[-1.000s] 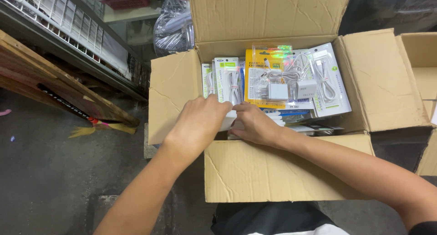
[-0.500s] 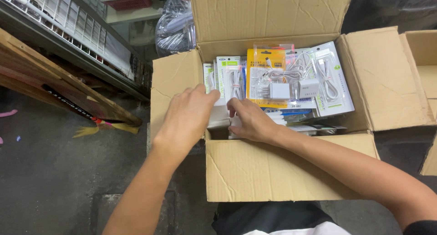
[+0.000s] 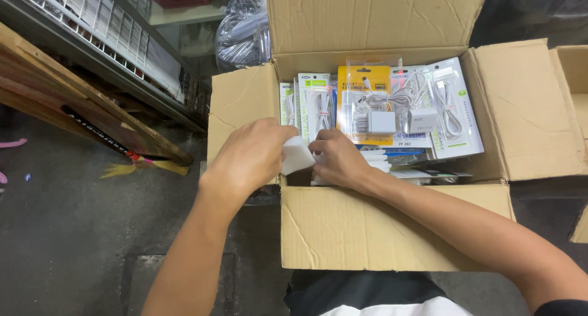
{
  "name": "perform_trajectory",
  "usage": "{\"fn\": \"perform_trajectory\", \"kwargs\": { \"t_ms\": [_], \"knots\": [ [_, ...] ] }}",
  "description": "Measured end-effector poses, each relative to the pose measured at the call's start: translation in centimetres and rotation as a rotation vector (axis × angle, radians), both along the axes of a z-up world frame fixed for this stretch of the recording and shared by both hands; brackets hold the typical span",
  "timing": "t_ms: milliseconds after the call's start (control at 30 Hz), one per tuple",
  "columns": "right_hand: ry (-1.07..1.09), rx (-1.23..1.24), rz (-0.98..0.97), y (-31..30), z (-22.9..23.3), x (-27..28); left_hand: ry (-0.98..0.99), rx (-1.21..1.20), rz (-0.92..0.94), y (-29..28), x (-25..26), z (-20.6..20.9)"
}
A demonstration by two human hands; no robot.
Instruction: Sort and organize packaged phone chargers and foam inserts into cardboard boxes.
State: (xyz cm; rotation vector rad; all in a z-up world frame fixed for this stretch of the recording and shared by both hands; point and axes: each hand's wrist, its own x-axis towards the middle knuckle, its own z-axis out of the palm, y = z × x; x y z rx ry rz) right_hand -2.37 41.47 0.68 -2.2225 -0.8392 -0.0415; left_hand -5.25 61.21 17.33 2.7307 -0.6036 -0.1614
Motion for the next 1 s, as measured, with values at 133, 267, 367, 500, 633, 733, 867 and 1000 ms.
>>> {"fn": "perform_trajectory", "kwargs": {
  "t_ms": [133, 267, 367, 500, 633, 733, 867, 1000],
  "knots": [
    [-0.008, 0.009, 0.037, -0.4, 0.0, 0.4, -0.014, 0.041, 0.001, -0.6, 0.1, -0.3],
    [0.016, 0.008, 0.09, -0.7, -0.7, 0.8, 0.131, 0.16, -0.003, -1.7, 0.9, -0.9],
    [0.021, 0.008, 0.098, -0.7, -0.8, 0.8, 0.182, 0.222, -0.033, -2.1, 2.3, -2.7],
    [0.001, -0.019, 0.087, -0.7, -0.9, 1.0, -0.002, 0.251, -0.044, -2.8, 2.9, -4.9],
    [0.017, -0.051, 0.077, -1.1, -1.4, 1.1, -0.102, 0.232, -0.027, -3.3, 2.4, -4.8],
    [0.028, -0.062, 0.094, -1.2, -0.8, 0.9, -0.182, 0.301, 0.025, -3.7, 1.5, -4.6],
    [0.01, -0.043, 0.157, -1.7, -1.1, 1.2, -0.209, 0.294, 0.014, -3.8, 0.7, -4.6],
    [0.072, 0.021, 0.146, -1.4, -0.7, 1.3, -0.116, 0.164, -0.047, -3.2, 0.2, -3.8]
  ]
}}
